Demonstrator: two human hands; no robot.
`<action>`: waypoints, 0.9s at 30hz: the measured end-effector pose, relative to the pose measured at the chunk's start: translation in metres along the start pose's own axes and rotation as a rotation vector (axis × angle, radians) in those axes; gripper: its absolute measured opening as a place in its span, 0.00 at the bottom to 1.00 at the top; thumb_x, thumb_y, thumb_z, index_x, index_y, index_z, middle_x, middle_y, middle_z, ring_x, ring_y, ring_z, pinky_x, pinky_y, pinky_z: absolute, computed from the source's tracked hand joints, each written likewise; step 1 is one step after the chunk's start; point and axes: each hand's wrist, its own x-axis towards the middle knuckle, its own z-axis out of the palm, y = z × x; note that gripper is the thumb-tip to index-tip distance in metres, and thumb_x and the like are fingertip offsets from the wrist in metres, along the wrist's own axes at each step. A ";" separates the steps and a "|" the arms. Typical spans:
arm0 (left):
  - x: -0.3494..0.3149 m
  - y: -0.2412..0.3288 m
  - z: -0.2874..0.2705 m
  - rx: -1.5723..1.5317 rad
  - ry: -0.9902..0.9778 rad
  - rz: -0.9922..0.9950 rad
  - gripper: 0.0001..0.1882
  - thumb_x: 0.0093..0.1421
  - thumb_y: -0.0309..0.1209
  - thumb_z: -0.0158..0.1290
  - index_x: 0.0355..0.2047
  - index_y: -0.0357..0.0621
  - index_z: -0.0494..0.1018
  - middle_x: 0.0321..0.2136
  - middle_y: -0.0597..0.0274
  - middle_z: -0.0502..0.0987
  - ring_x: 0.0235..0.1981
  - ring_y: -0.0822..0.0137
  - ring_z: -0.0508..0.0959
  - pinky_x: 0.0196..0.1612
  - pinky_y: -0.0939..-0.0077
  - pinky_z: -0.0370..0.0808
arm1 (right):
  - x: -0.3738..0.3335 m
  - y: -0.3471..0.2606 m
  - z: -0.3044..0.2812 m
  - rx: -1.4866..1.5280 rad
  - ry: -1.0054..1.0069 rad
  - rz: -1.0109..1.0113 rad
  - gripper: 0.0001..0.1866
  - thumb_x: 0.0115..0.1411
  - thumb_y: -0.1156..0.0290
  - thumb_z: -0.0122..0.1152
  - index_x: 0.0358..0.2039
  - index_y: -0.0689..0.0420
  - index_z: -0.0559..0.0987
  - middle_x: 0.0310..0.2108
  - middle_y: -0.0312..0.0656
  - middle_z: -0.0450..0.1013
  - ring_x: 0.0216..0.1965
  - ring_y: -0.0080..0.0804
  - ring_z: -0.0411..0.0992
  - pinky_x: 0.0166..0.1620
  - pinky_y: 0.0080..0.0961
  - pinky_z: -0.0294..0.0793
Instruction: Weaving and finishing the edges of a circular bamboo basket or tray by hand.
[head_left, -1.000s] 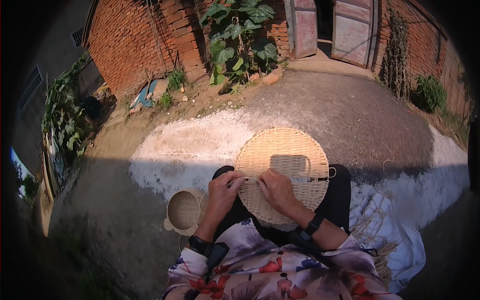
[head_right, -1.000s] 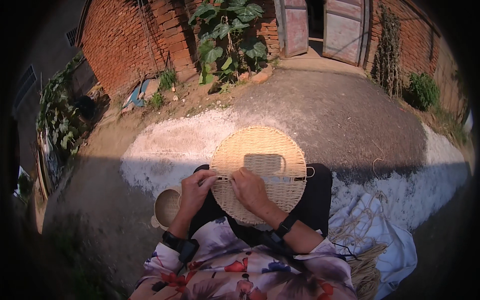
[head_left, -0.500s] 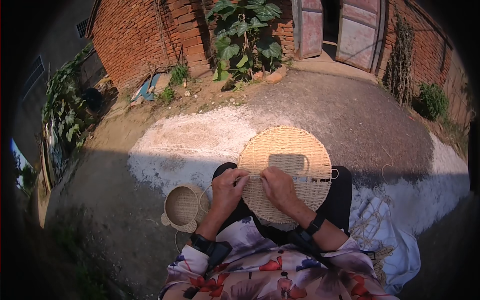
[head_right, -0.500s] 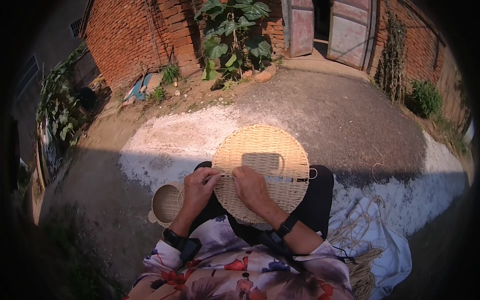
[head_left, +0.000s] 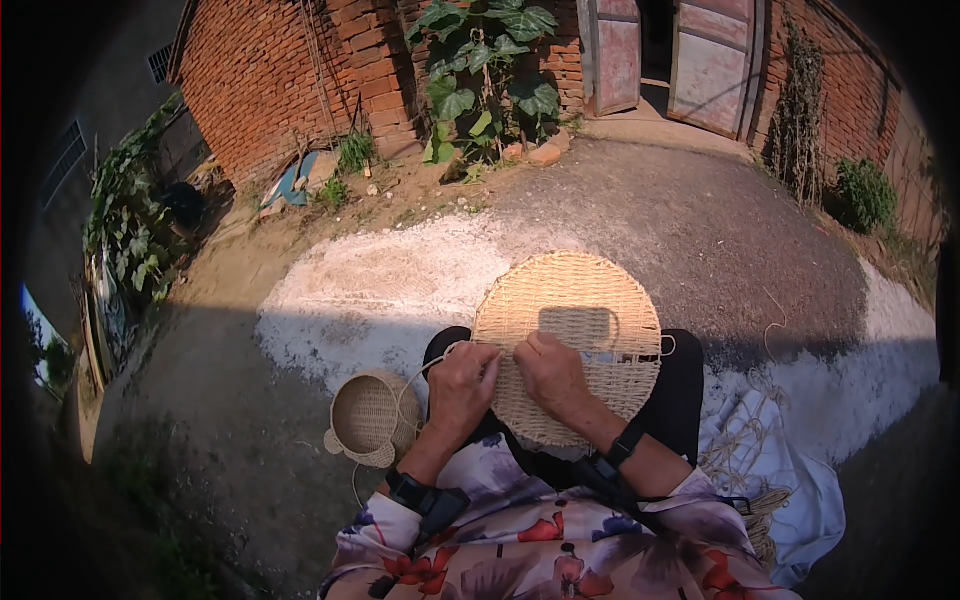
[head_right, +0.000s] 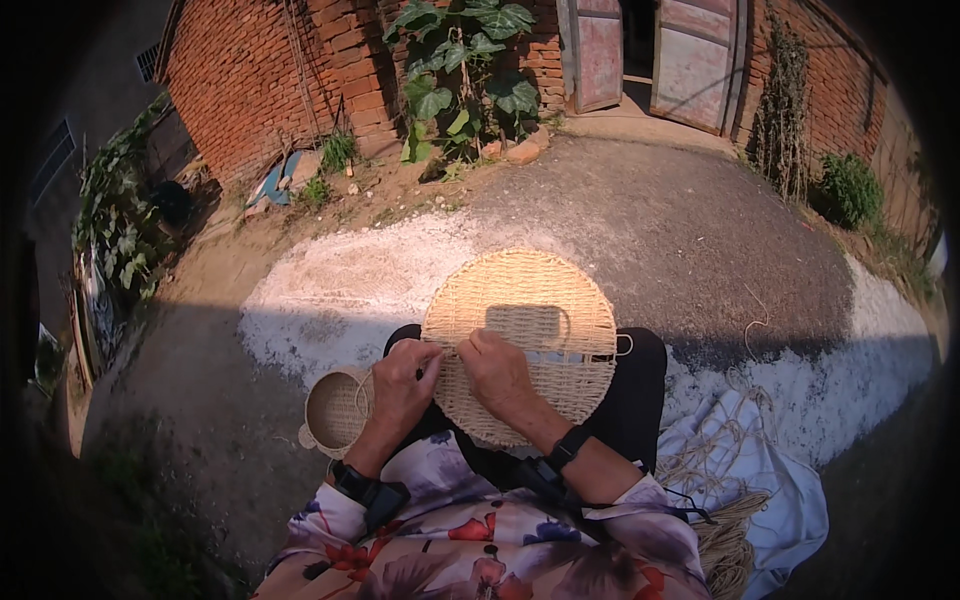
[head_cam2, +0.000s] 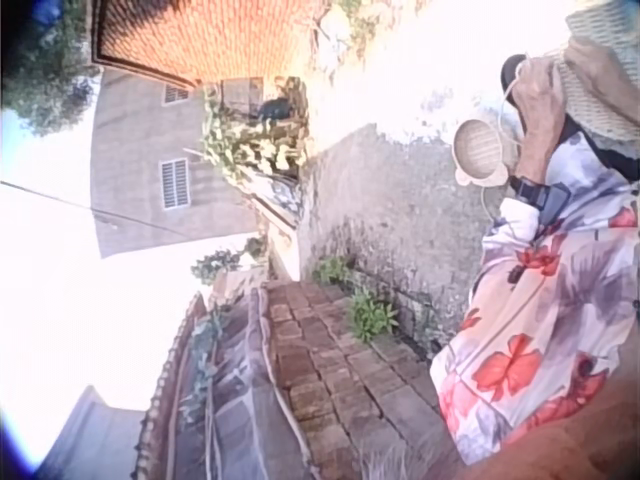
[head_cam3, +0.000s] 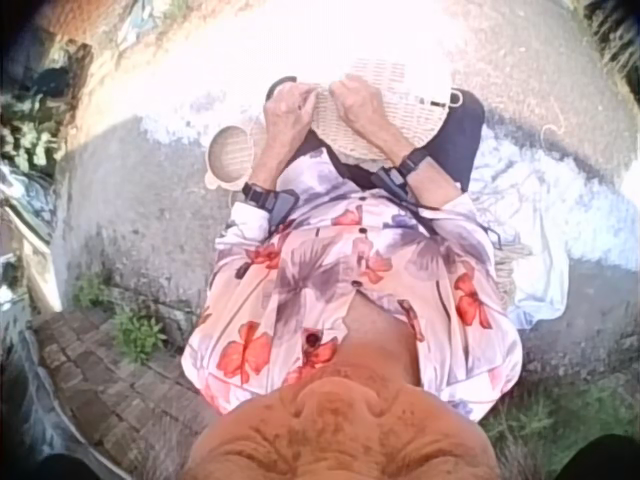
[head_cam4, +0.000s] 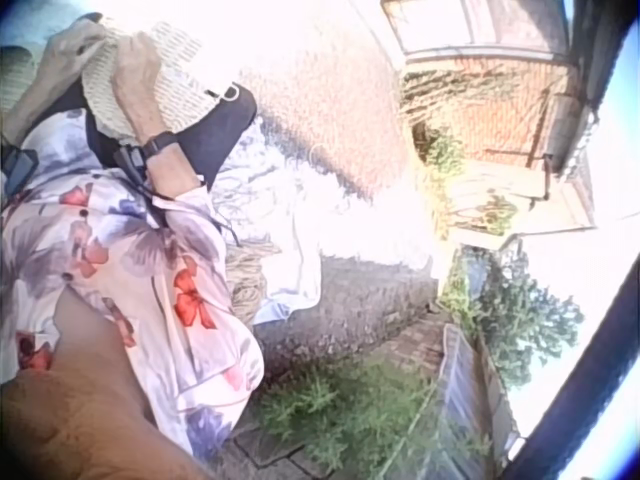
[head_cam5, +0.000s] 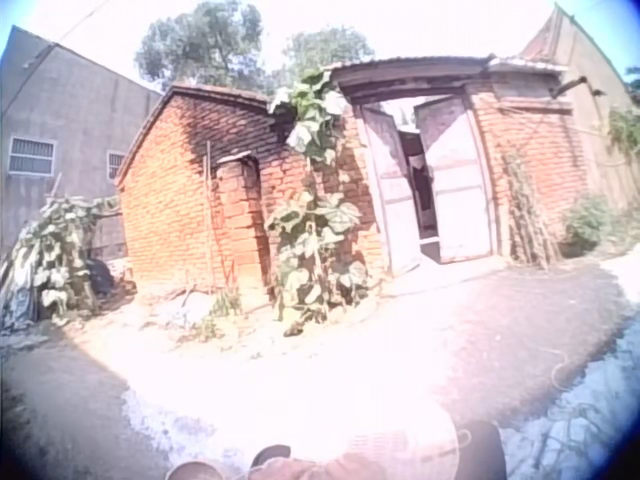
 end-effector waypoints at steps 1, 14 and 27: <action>0.000 0.000 -0.001 0.002 0.000 0.001 0.07 0.51 0.23 0.62 0.31 0.45 0.76 0.25 0.59 0.75 0.27 0.57 0.79 0.29 0.65 0.75 | -0.001 0.000 0.002 0.015 0.015 -0.006 0.05 0.50 0.76 0.57 0.27 0.58 0.71 0.27 0.44 0.66 0.32 0.44 0.71 0.32 0.38 0.73; -0.004 0.005 0.024 -0.019 -0.108 -0.004 0.06 0.52 0.23 0.60 0.28 0.44 0.74 0.25 0.57 0.75 0.26 0.54 0.79 0.28 0.63 0.74 | -0.011 0.004 -0.041 0.140 0.079 0.259 0.07 0.51 0.76 0.62 0.32 0.56 0.77 0.29 0.42 0.68 0.35 0.43 0.72 0.33 0.39 0.73; -0.007 0.010 0.035 0.033 -0.251 -0.094 0.17 0.53 0.24 0.57 0.45 0.44 0.73 0.33 0.48 0.79 0.29 0.53 0.81 0.31 0.62 0.77 | -0.011 0.013 -0.024 -0.009 -0.083 0.066 0.05 0.50 0.73 0.61 0.29 0.57 0.76 0.30 0.42 0.68 0.36 0.43 0.72 0.35 0.38 0.74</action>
